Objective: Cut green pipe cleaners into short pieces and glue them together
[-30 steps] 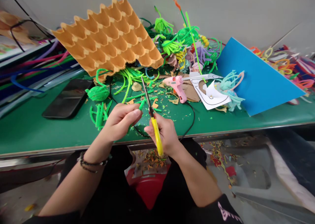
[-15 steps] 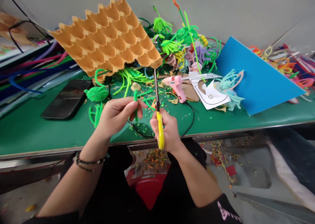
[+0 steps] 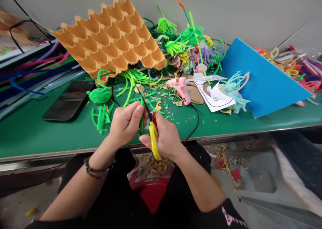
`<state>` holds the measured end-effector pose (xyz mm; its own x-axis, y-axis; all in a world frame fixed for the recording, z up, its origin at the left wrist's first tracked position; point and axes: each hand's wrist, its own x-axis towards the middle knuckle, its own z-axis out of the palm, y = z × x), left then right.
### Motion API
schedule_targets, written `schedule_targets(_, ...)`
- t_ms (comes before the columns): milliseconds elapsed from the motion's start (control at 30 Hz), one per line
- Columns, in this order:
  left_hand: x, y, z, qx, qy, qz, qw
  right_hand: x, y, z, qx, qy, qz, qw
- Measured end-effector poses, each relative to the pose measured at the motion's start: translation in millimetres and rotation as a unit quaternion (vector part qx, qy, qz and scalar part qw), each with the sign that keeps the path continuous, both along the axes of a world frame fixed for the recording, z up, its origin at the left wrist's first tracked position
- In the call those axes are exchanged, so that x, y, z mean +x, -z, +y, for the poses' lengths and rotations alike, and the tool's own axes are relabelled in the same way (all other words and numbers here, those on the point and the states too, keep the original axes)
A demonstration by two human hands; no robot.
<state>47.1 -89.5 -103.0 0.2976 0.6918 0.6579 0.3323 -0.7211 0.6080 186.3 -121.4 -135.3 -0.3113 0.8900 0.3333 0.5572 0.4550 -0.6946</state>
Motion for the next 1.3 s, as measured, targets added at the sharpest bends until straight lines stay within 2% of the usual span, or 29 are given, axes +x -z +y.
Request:
schedule_targets(67,0.7,1.3,0.3,0.04,-0.039,0.041,0.998,-0.3,0.1,-0.1,0.001,-0.003,-0.008,1.0)
schedule_targets(167,-0.2,1.9,1.4,0.052,-0.049,0.068,0.995,0.3,-1.2,-0.3,-0.002,-0.004,-0.011,1.0)
schedule_targets(367,-3.9,0.1,2.8,0.062,-0.053,0.053,0.995,1.6,-5.5,-1.5,-0.035,-0.012,-0.011,0.999)
schedule_targets(600,-1.1,1.8,-1.5,0.115,-0.12,0.005,0.986,-1.2,-3.7,-1.4,-0.021,0.012,-0.011,1.0)
schedule_targets(733,0.4,4.3,-0.2,0.149,-0.153,0.036,0.976,-2.0,-1.8,-0.3,-0.001,0.005,-0.024,1.0)
schedule_targets(967,-2.4,7.0,1.0,0.127,-0.142,0.079,0.978,-2.0,0.4,-0.1,0.023,0.007,-0.031,0.999)
schedule_targets(1300,-4.8,4.2,1.5,0.125,-0.122,0.097,0.98,-0.2,-3.3,-0.4,0.011,0.003,-0.002,1.0)
